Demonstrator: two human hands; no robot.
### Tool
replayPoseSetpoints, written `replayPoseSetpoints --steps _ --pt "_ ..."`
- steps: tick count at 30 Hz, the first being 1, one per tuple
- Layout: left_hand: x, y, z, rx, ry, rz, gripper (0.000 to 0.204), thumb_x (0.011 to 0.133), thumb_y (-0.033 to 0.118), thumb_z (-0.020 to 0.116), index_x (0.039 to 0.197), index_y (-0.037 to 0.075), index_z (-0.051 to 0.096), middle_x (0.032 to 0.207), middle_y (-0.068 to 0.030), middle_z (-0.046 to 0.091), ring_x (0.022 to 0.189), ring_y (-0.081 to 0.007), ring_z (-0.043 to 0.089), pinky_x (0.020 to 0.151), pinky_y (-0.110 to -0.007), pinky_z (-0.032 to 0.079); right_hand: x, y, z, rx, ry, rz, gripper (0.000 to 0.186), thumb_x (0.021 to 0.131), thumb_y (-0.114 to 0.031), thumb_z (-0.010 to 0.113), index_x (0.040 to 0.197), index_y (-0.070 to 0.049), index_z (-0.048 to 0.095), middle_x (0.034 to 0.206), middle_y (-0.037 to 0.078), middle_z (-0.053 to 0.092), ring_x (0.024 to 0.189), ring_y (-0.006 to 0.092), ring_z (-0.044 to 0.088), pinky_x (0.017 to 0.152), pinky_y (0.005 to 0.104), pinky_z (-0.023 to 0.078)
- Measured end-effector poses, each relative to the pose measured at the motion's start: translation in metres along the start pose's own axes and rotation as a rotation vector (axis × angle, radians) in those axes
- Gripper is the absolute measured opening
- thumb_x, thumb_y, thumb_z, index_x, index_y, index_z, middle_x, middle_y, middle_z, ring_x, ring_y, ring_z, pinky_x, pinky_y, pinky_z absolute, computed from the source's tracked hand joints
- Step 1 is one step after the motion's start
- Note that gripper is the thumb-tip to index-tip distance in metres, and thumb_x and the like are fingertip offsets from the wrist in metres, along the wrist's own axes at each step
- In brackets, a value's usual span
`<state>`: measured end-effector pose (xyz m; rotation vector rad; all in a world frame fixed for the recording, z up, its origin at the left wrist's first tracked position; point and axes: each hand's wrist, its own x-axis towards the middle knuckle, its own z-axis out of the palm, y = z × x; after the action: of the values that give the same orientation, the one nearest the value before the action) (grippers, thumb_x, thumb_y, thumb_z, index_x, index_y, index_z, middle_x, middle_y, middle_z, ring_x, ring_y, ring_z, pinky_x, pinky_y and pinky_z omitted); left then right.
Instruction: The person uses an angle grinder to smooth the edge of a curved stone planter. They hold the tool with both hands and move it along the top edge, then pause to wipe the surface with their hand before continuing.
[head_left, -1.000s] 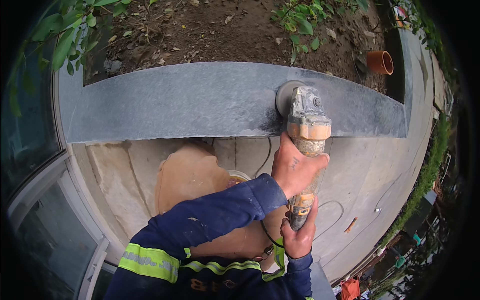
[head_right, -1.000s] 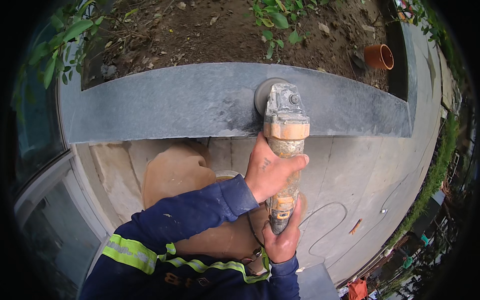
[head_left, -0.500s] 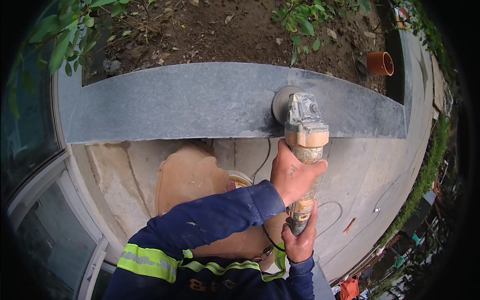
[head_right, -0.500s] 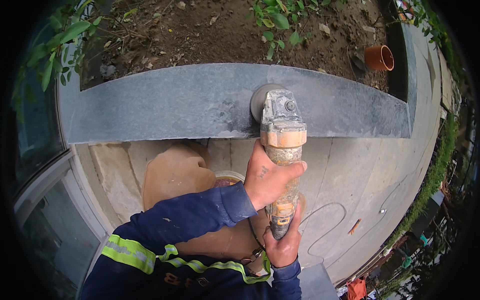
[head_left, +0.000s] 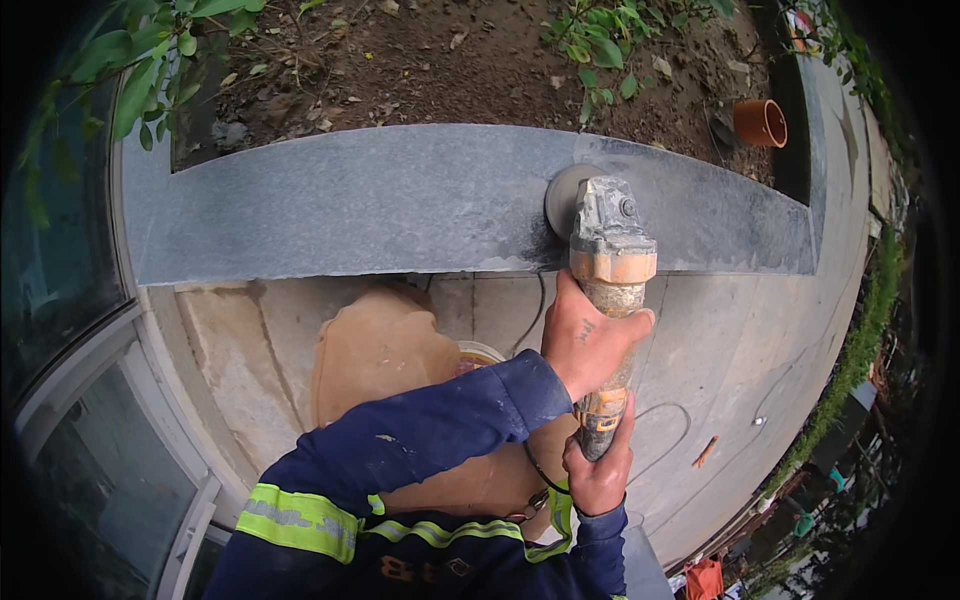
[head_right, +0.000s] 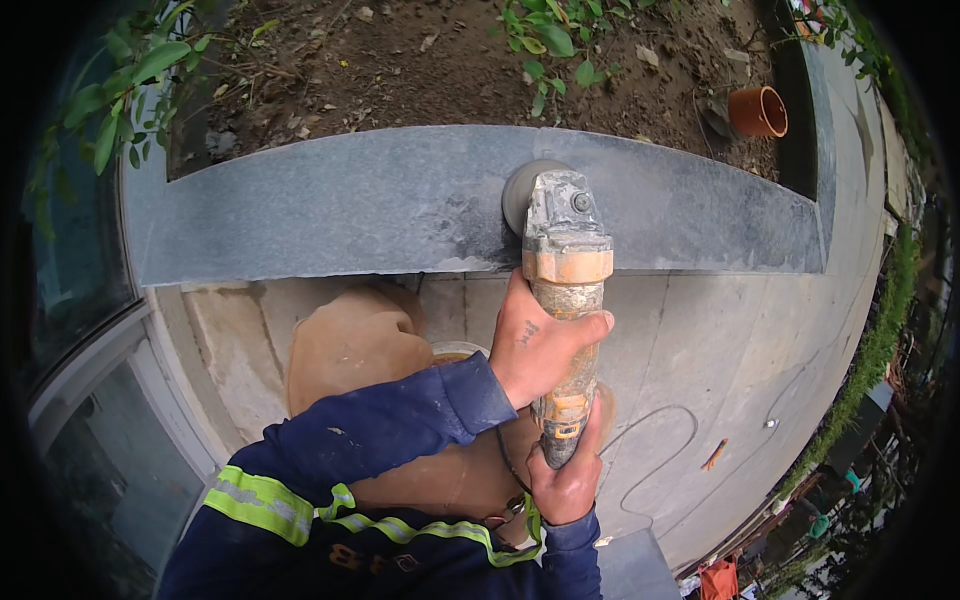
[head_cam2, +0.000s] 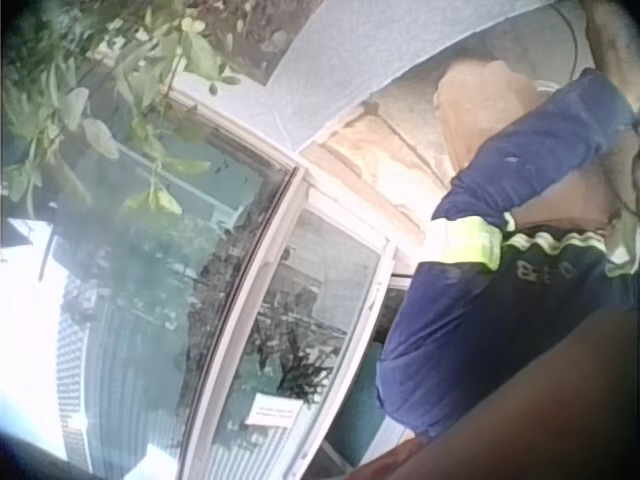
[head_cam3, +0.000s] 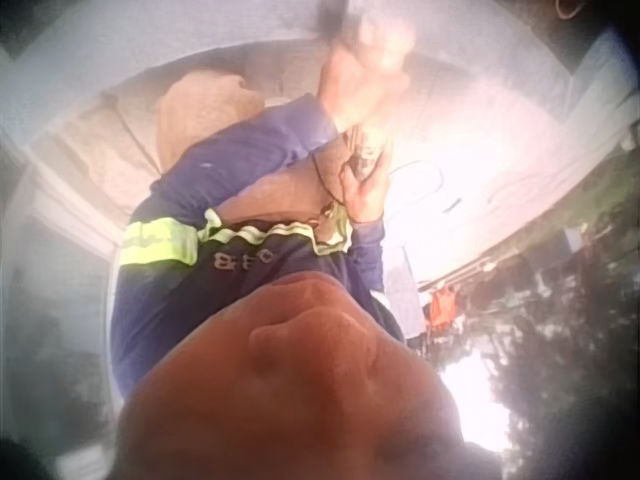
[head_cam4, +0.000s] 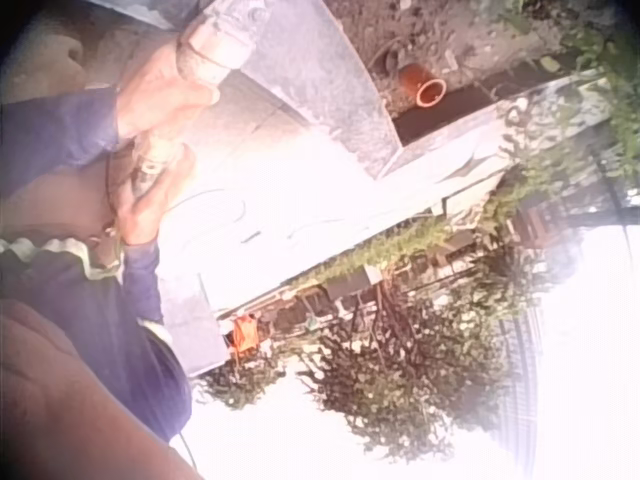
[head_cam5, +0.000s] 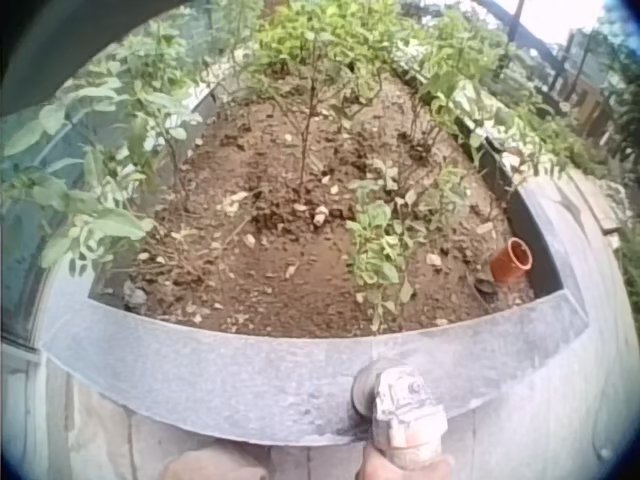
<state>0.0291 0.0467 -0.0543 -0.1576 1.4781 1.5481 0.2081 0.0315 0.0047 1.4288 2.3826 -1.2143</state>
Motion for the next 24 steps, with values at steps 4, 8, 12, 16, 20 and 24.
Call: replayPoseSetpoints --steps 4,8,12,16,20,24 --pt "0.003 -0.003 -0.001 -0.021 0.020 0.014 0.068 0.074 0.024 0.081 0.120 -0.008 0.043 0.110 -0.0224 0.064 0.100 -0.0307 0.066 0.090 -0.039 0.051 0.004 0.002 0.001 0.013 -0.009 -0.012 0.085 0.076 0.005 0.060 0.153 0.000 0.022 0.090 0.014 0.067 0.067 0.0192 0.063 0.062 0.0339 0.053" --pt "-0.002 -0.014 0.001 -0.055 0.034 0.049 0.068 0.073 0.023 0.081 0.120 -0.008 0.043 0.109 -0.0222 0.064 0.099 -0.0310 0.066 0.089 -0.039 0.052 0.000 0.004 0.002 0.003 -0.011 -0.011 0.086 0.076 0.005 0.060 0.153 -0.001 0.022 0.091 0.014 0.067 0.068 0.0199 0.064 0.063 0.0345 0.053" --pt "0.003 0.000 -0.002 0.007 0.006 0.011 0.068 0.073 0.023 0.081 0.120 -0.008 0.043 0.109 -0.0215 0.064 0.100 -0.0306 0.066 0.089 -0.039 0.052 0.005 0.005 0.005 0.031 0.002 -0.007 0.087 0.075 0.004 0.061 0.153 -0.001 0.022 0.089 0.014 0.067 0.069 0.0208 0.064 0.064 0.0349 0.053" --pt "-0.003 -0.013 -0.006 -0.058 0.030 0.034 0.068 0.073 0.023 0.081 0.120 -0.007 0.043 0.109 -0.0215 0.064 0.100 -0.0302 0.066 0.089 -0.040 0.052 0.002 0.005 0.003 0.030 -0.025 -0.021 0.087 0.075 0.004 0.062 0.153 0.000 0.022 0.088 0.013 0.066 0.070 0.0209 0.065 0.064 0.0346 0.053" --pt "-0.002 -0.002 0.000 0.012 0.037 0.027 0.066 0.073 0.022 0.081 0.119 -0.007 0.043 0.108 -0.0209 0.064 0.100 -0.0295 0.066 0.088 -0.039 0.052 0.002 0.007 0.001 0.019 -0.019 -0.020 0.087 0.075 0.004 0.062 0.152 0.000 0.022 0.089 0.014 0.067 0.070 0.0208 0.065 0.064 0.0345 0.053" --pt "0.004 -0.002 -0.004 -0.011 0.043 0.001 0.066 0.073 0.023 0.081 0.119 -0.007 0.043 0.108 -0.0207 0.065 0.100 -0.0295 0.066 0.089 -0.039 0.052 0.008 0.007 0.001 0.011 -0.027 -0.035 0.086 0.075 0.004 0.061 0.152 -0.001 0.022 0.093 0.015 0.068 0.072 0.0210 0.065 0.065 0.0344 0.053"
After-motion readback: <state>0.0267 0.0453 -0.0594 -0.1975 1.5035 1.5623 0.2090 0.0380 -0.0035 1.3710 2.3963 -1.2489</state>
